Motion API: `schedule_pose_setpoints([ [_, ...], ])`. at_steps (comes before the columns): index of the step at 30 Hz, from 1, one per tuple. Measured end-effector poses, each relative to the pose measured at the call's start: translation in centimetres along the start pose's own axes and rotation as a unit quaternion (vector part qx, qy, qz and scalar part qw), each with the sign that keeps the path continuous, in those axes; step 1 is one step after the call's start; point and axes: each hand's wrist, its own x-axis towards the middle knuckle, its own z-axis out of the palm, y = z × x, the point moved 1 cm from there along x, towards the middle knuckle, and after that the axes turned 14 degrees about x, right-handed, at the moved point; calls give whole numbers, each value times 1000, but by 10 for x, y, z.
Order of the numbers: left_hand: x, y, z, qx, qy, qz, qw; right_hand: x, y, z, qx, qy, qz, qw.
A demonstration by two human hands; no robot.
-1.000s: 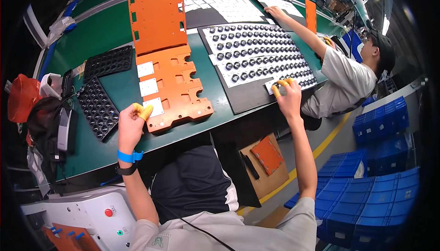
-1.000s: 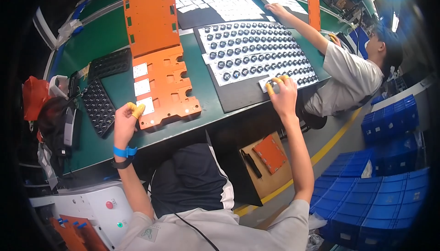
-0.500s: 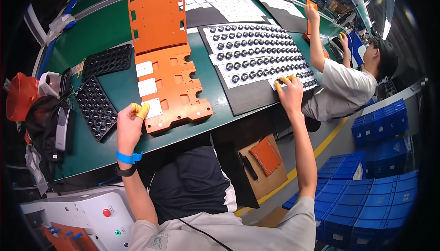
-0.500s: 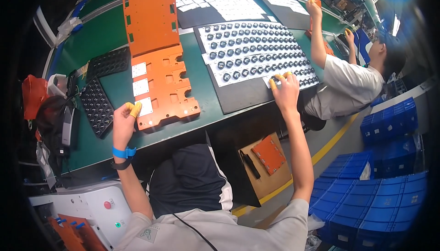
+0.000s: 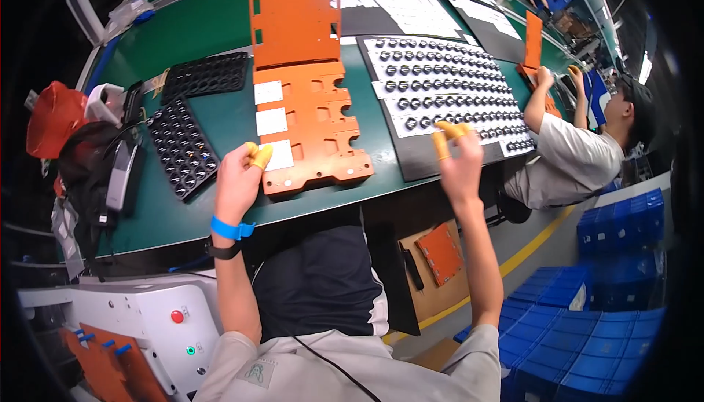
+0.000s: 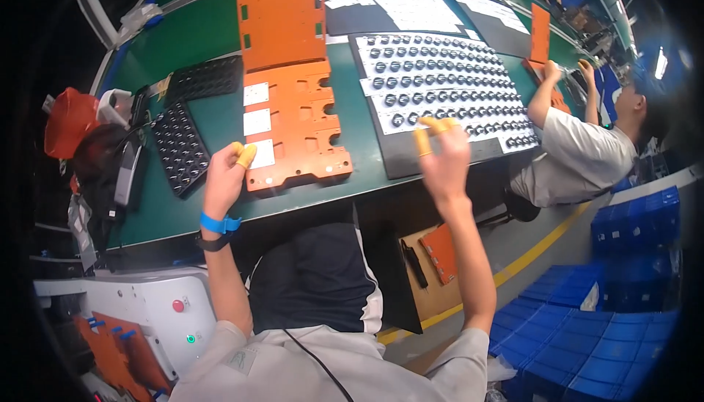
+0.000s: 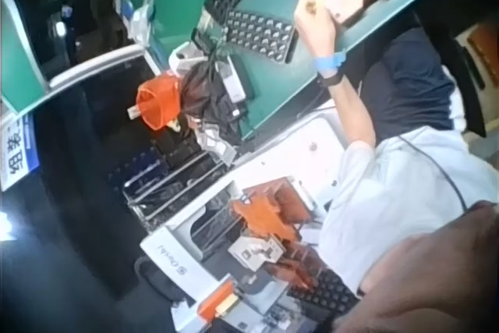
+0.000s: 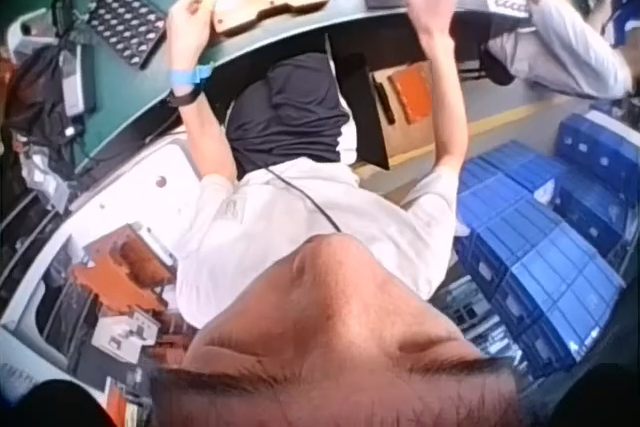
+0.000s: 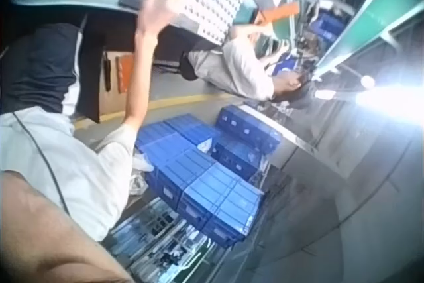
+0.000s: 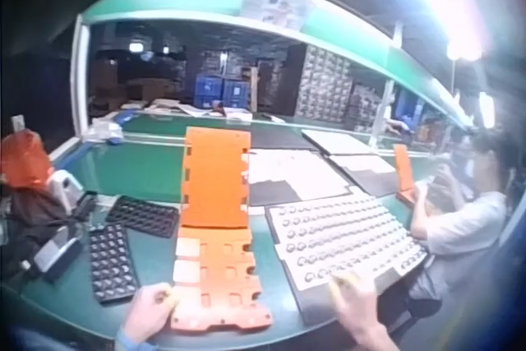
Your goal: The recorder is assembling small light bulb components into orange trays and then placing the trays into a testing or pressing machine.
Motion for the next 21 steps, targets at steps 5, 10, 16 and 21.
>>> schedule_pose_setpoints([
  [5, 3, -3, 0, -89, -39, 20, 995, -8, -87, 77, 87, -240, -191, 948],
  [10, -3, -14, 10, -83, 16, 17, 996, -17, -92, 114, 11, -273, -208, 939],
  [16, -4, -7, 9, -84, 8, 37, 996, -18, -96, 113, -9, -273, -196, 942],
  [21, 1, -14, 9, -95, 10, 40, 995, -19, -99, 114, -10, -273, -192, 943],
])
